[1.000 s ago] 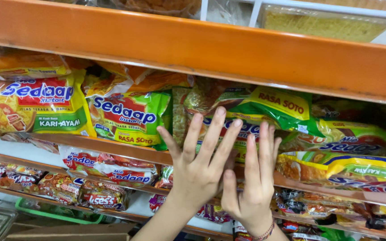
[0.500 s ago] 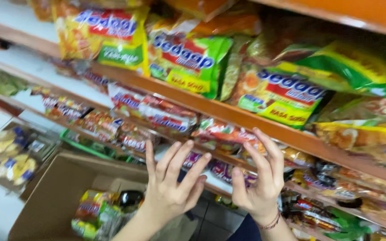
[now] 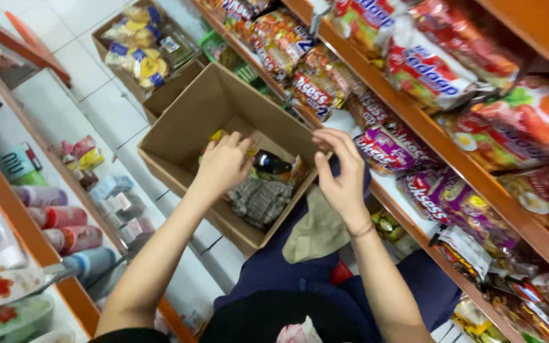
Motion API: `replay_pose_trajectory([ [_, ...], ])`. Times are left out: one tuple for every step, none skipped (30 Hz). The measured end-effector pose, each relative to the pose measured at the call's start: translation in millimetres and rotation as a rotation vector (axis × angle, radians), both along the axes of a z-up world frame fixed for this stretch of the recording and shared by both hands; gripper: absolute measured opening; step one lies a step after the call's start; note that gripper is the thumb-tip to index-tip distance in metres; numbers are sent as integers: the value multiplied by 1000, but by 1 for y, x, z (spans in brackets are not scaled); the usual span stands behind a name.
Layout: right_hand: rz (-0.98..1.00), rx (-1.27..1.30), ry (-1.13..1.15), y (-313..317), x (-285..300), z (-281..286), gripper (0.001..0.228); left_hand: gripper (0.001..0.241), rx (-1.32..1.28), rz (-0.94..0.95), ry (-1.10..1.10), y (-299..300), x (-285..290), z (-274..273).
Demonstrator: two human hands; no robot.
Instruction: The person takes instant noodle packets from a cardboard box, wipes them with a cloth, scans them using a handheld barcode scanner, and places them onto a grocery shelf.
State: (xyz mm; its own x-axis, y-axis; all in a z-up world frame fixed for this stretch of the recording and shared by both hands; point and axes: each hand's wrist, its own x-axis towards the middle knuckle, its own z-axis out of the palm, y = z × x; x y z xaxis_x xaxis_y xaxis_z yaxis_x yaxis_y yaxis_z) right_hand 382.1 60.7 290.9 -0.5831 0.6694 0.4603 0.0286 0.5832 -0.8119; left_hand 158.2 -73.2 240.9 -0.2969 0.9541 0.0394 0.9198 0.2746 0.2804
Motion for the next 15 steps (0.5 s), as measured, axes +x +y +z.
replay_pose_trajectory([
  [39,-115,8,0,-18,-22,25,35,-109,1,1,5,-9,-19],
  [68,-172,-13,0,-32,-44,24,31,-188,-23,13,11,-16,-39],
  [90,-226,-33,2,-44,-66,24,27,-265,-54,25,21,-22,-60],
  [113,-279,-52,3,-54,-88,23,24,-313,-92,1,31,-26,-80],
  [123,-363,-61,4,-61,-108,23,23,-356,-135,-24,40,-29,-98],
  [131,-448,-70,7,-66,-126,23,23,-381,-164,-82,49,-29,-116],
  [137,-528,-78,12,-67,-141,24,24,-401,-195,-139,60,-24,-133],
  [149,-583,-35,17,-66,-153,24,28,-445,-216,-189,68,-17,-149],
  [159,-635,8,22,-65,-161,24,33,-486,-237,-240,76,-10,-163],
  [169,-686,51,26,-64,-167,25,36,-586,-241,-251,83,-2,-177],
  [179,-719,83,27,-63,-171,25,39,-688,-245,-263,89,7,-192],
  [189,-752,114,28,-61,-173,25,43,-790,-249,-274,91,14,-205],
  [201,-779,149,31,-63,-173,25,39,-750,-195,-228,91,20,-218],
  [183,-751,124,31,-63,-172,24,36,-709,-141,-182,88,28,-229],
  [166,-723,99,28,-64,-171,24,33,-669,-85,-137,86,34,-237],
])
